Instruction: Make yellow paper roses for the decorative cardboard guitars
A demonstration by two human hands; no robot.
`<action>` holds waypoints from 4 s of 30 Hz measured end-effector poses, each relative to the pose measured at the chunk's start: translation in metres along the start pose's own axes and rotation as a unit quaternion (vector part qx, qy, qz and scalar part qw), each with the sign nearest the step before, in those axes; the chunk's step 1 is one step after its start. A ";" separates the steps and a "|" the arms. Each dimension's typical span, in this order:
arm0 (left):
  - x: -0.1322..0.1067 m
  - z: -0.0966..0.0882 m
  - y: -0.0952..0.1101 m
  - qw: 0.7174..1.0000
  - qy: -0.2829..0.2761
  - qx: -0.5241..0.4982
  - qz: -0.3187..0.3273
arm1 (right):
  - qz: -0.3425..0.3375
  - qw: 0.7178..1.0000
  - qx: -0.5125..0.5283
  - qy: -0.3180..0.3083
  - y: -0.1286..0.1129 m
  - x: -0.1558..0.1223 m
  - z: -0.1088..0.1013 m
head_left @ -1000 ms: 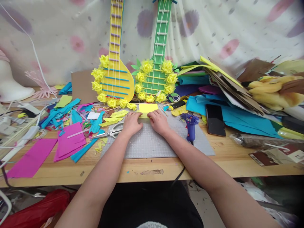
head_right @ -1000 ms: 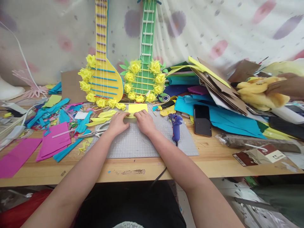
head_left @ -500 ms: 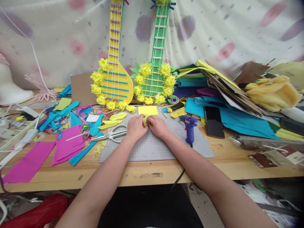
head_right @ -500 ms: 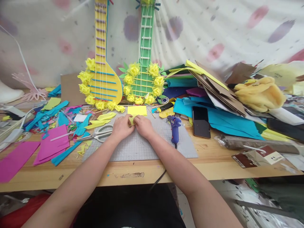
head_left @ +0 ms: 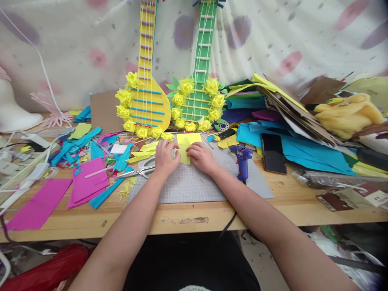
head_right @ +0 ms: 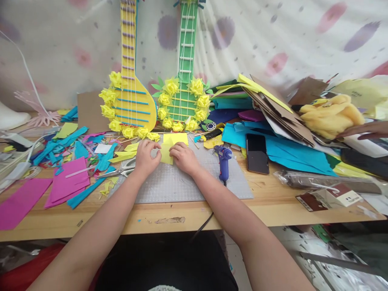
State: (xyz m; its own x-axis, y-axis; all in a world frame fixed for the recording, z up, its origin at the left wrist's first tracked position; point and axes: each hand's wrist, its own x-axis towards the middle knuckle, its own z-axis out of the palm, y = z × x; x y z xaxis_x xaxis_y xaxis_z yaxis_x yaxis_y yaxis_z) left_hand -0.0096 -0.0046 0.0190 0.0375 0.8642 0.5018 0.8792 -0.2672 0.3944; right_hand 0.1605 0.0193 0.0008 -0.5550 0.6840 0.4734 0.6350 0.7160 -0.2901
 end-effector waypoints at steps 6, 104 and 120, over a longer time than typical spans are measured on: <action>-0.003 0.010 -0.005 0.991 -0.131 0.027 0.013 | 0.040 0.999 0.011 -0.024 0.007 0.000 0.002; 0.014 0.014 -0.028 0.985 -0.149 -0.019 0.083 | 0.122 0.992 -0.017 -0.031 0.001 0.001 0.005; 0.011 0.018 -0.002 0.985 -0.166 -0.006 0.049 | 0.201 0.973 0.110 -0.017 0.002 0.002 0.008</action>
State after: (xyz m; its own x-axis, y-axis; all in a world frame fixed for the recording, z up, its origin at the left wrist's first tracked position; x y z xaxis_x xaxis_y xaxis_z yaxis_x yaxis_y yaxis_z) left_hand -0.0022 0.0129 0.0100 0.2765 0.9252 0.2598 0.8580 -0.3595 0.3669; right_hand 0.1561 0.0230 -0.0055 -0.3050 0.9166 0.2584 0.6764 0.3995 -0.6188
